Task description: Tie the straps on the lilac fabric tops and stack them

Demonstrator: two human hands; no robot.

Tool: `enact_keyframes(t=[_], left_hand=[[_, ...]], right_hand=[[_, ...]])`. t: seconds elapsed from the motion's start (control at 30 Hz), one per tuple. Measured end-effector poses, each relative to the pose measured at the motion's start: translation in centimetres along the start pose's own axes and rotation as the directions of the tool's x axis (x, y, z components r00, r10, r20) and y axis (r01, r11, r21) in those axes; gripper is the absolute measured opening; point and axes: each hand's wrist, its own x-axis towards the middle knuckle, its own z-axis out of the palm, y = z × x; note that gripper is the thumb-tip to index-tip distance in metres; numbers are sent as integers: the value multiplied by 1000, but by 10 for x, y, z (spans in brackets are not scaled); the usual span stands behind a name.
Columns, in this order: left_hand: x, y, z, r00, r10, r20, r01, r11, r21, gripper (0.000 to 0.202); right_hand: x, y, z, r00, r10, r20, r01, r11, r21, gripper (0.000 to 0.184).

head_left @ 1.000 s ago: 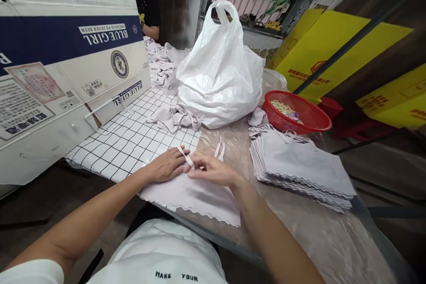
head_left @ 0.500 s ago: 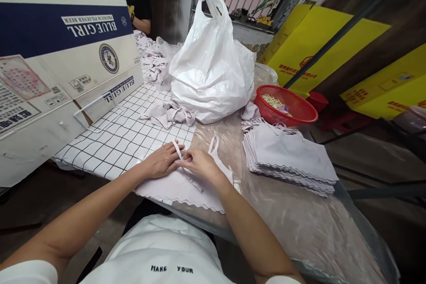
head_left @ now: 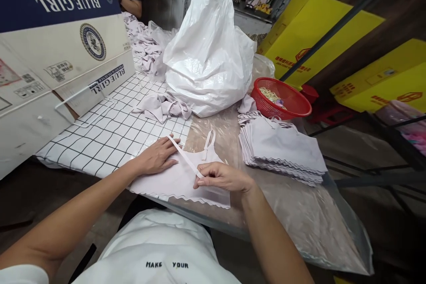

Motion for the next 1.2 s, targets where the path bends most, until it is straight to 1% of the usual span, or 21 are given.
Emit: enact_keyframes(t=[0.07, 0.13, 0.23, 0.33, 0.4, 0.47, 0.57, 0.63, 0.73, 0.8, 0.87, 0.97, 1.03, 1.2], left_hand=[[0, 0, 1, 1000, -1, 7, 1, 1000, 13, 44], [0, 0, 1, 1000, -13, 11, 13, 999, 30, 45], [0, 1, -1, 999, -30, 19, 30, 999, 45, 48], [0, 3, -2, 1000, -24, 13, 23, 998, 54, 48], [0, 3, -2, 1000, -4, -9, 5, 998, 60, 47], [0, 1, 0, 999, 16, -32, -14, 998, 61, 46], [-1, -1, 2, 999, 30, -43, -28, 998, 56, 46], [-1, -2, -1, 999, 33, -39, -32, 999, 33, 45], [-4, 0, -12, 999, 16, -35, -18, 999, -38, 38], [-7, 2, -22, 999, -40, -20, 39, 997, -69, 33], [-9, 3, -31, 993, -121, 13, 122, 990, -76, 32], [-11, 5, -37, 972, -227, 65, 230, 971, -61, 29], [-9, 6, -37, 958, -273, 88, 279, 959, -59, 26], [2, 11, -36, 934, -318, 161, 337, 935, -111, 16]], right_hand=[[-4, -3, -3, 998, -53, 27, 53, 998, -27, 51], [-3, -6, -7, 994, -102, 34, 102, 995, -15, 53], [5, -7, -14, 988, -153, 5, 152, 983, 101, 54], [17, -4, -20, 978, -160, -137, 195, 934, 300, 56], [26, -3, -25, 955, -145, -260, 244, 882, 402, 55], [34, -4, -29, 929, -118, -351, 274, 857, 437, 51], [49, -5, -31, 908, -91, -409, 277, 863, 422, 42], [61, -1, -28, 902, -83, -423, 277, 863, 422, 38], [81, 13, -18, 901, -62, -430, 271, 854, 444, 38], [92, 25, -11, 908, -35, -417, 238, 863, 446, 40], [100, 35, -6, 916, -4, -400, 200, 871, 449, 40], [105, 43, -3, 924, 0, -383, 184, 877, 444, 37], [104, 44, -4, 925, -22, -379, 185, 897, 400, 33], [101, 43, -5, 928, -54, -368, 161, 950, 266, 29]])
